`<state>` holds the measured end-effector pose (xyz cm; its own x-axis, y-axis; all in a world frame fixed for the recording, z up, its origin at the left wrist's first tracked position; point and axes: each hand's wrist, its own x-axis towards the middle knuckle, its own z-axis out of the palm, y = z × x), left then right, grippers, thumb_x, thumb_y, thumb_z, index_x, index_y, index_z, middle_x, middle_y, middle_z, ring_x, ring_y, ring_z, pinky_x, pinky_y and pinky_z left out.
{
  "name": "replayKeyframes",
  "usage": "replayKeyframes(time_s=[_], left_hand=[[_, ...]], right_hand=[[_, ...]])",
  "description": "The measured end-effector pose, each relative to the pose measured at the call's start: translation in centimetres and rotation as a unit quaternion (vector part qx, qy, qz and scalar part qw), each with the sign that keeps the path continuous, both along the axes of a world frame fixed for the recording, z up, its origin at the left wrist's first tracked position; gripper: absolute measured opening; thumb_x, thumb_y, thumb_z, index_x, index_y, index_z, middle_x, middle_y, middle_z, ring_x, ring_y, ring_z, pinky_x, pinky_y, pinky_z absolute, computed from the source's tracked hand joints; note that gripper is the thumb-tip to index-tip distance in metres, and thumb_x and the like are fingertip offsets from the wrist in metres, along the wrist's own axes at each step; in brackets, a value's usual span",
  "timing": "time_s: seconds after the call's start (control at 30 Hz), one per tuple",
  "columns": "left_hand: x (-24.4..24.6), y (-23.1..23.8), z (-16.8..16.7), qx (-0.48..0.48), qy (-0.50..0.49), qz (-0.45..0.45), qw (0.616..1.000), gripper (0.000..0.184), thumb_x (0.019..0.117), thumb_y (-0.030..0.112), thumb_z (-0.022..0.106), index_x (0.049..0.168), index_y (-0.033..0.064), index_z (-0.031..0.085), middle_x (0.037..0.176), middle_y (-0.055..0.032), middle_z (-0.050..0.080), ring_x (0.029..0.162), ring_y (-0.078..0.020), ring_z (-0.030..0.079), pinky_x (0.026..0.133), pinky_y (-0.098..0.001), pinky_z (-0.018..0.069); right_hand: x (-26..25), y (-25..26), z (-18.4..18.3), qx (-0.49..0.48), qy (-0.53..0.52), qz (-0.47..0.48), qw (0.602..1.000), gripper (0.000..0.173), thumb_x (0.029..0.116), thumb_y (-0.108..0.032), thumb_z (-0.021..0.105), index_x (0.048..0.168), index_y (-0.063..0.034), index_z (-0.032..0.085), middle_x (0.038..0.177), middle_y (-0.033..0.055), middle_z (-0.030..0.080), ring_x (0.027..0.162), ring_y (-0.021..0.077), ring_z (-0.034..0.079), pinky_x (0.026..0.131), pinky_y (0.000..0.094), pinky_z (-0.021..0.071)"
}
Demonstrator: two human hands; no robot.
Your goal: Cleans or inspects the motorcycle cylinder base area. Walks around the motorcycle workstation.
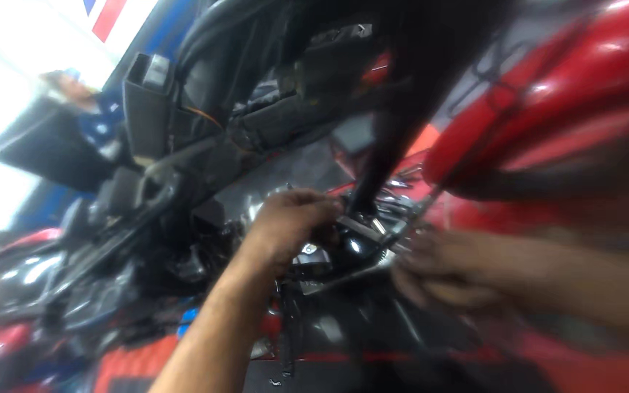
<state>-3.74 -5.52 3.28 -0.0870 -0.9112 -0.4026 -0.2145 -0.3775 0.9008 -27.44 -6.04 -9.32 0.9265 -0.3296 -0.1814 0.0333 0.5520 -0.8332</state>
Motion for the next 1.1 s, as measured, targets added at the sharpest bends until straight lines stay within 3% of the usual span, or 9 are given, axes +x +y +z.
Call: replayKeyframes(time_s=[0.1, 0.17, 0.4, 0.53, 0.63, 0.8, 0.9, 0.97, 1.1], left_hand=[[0.6, -0.6, 0.4, 0.016, -0.003, -0.044, 0.999, 0.018, 0.1019, 0.007, 0.06, 0.115, -0.0048, 0.067, 0.1, -0.0178, 0.072, 0.068, -0.0184, 0.069, 0.063, -0.0317, 0.0612], [0.8, -1.1, 0.5, 0.021, -0.007, -0.077, 0.997, 0.018, 0.1025, 0.006, 0.059, 0.114, -0.0049, 0.066, 0.101, -0.0175, 0.072, 0.068, -0.0173, 0.068, 0.062, -0.0301, 0.0602], [2.2, -2.3, 0.5, 0.016, -0.008, -0.161, 0.987, 0.022, 0.1051, 0.013, 0.058, 0.111, -0.0039, 0.069, 0.095, -0.0154, 0.073, 0.074, -0.0166, 0.069, 0.067, -0.0304, 0.0606], [2.5, -2.3, 0.5, -0.006, 0.012, -0.184, 0.983, 0.022, 0.1048, 0.012, 0.057, 0.114, -0.0038, 0.069, 0.098, -0.0152, 0.073, 0.075, -0.0162, 0.071, 0.068, -0.0314, 0.062], [3.1, -1.9, -0.5, -0.022, 0.059, -0.191, 0.98, 0.024, 0.1065, 0.008, 0.05, 0.12, -0.0039, 0.066, 0.103, -0.0156, 0.073, 0.077, -0.018, 0.072, 0.071, -0.0328, 0.0629], [3.2, -0.9, -1.3, -0.036, 0.099, -0.15, 0.983, 0.058, 0.1134, 0.035, 0.023, 0.121, -0.0049, 0.064, 0.109, -0.0189, 0.072, 0.082, -0.0225, 0.073, 0.074, -0.0378, 0.0633], [2.1, -0.1, -0.9, -0.052, 0.05, -0.096, 0.993, 0.043, 0.1122, 0.029, 0.039, 0.116, -0.0033, 0.068, 0.109, -0.0189, 0.072, 0.077, -0.022, 0.072, 0.07, -0.0369, 0.063], [1.6, 0.2, -0.7, -0.058, 0.016, -0.068, 0.996, 0.029, 0.1081, 0.022, 0.053, 0.113, -0.0023, 0.069, 0.106, -0.0182, 0.072, 0.073, -0.0213, 0.071, 0.068, -0.0359, 0.0625], [0.8, 0.5, -0.8, -0.061, 0.006, -0.026, 0.998, 0.023, 0.1042, 0.015, 0.06, 0.112, -0.004, 0.069, 0.098, -0.0191, 0.073, 0.069, -0.0211, 0.07, 0.066, -0.0349, 0.062]], right_hand=[[2.0, 3.5, -0.5, 0.078, -0.047, -0.058, 0.994, 0.046, 0.1015, -0.053, 0.052, 0.074, -0.0176, 0.062, 0.047, -0.007, 0.035, 0.034, 0.0014, 0.036, 0.033, 0.0206, 0.0368], [5.2, 6.5, 0.9, 0.106, -0.067, -0.064, 0.99, 0.037, 0.1008, -0.045, 0.053, 0.074, -0.0218, 0.063, 0.049, -0.0092, 0.04, 0.035, 0.0003, 0.037, 0.033, 0.0195, 0.0363], [18.5, 9.4, 5.2, 0.127, -0.202, -0.188, 0.953, 0.031, 0.1034, -0.033, 0.059, 0.088, -0.0088, 0.071, 0.049, -0.0073, 0.043, 0.039, 0.0019, 0.042, 0.038, 0.0199, 0.0395], [15.0, 8.4, 3.2, -0.07, -0.087, -0.23, 0.967, 0.025, 0.099, -0.038, 0.066, 0.089, -0.016, 0.075, 0.061, -0.0108, 0.056, 0.047, -0.002, 0.045, 0.044, 0.0179, 0.0393], [10.4, 6.7, 3.2, -0.052, -0.033, -0.175, 0.983, 0.024, 0.0991, -0.04, 0.064, 0.089, -0.0206, 0.075, 0.058, -0.0125, 0.054, 0.044, -0.0029, 0.044, 0.041, 0.0167, 0.0391], [3.6, 3.3, 1.3, -0.061, 0.044, 0.026, 0.997, 0.073, 0.0881, -0.084, 0.045, 0.098, -0.0172, 0.074, 0.048, -0.0074, 0.046, 0.035, 0.0008, 0.04, 0.034, 0.0174, 0.0349], [1.8, 1.8, 1.1, -0.093, 0.059, 0.074, 0.991, 0.08, 0.0979, -0.077, 0.024, 0.104, -0.0148, 0.074, 0.048, -0.0067, 0.046, 0.034, 0.0002, 0.038, 0.034, 0.0165, 0.0322], [0.7, 0.8, 0.7, -0.077, 0.034, 0.081, 0.993, 0.077, 0.0997, -0.075, 0.027, 0.103, -0.0145, 0.075, 0.048, -0.0061, 0.043, 0.033, -0.0013, 0.035, 0.031, 0.0147, 0.0295], [-1.1, -1.2, 1.8, -0.079, 0.094, 0.053, 0.991, 0.058, 0.1041, -0.059, 0.039, 0.101, -0.0153, 0.077, 0.046, -0.0032, 0.042, 0.031, 0.0006, 0.033, 0.031, 0.0167, 0.0276]])
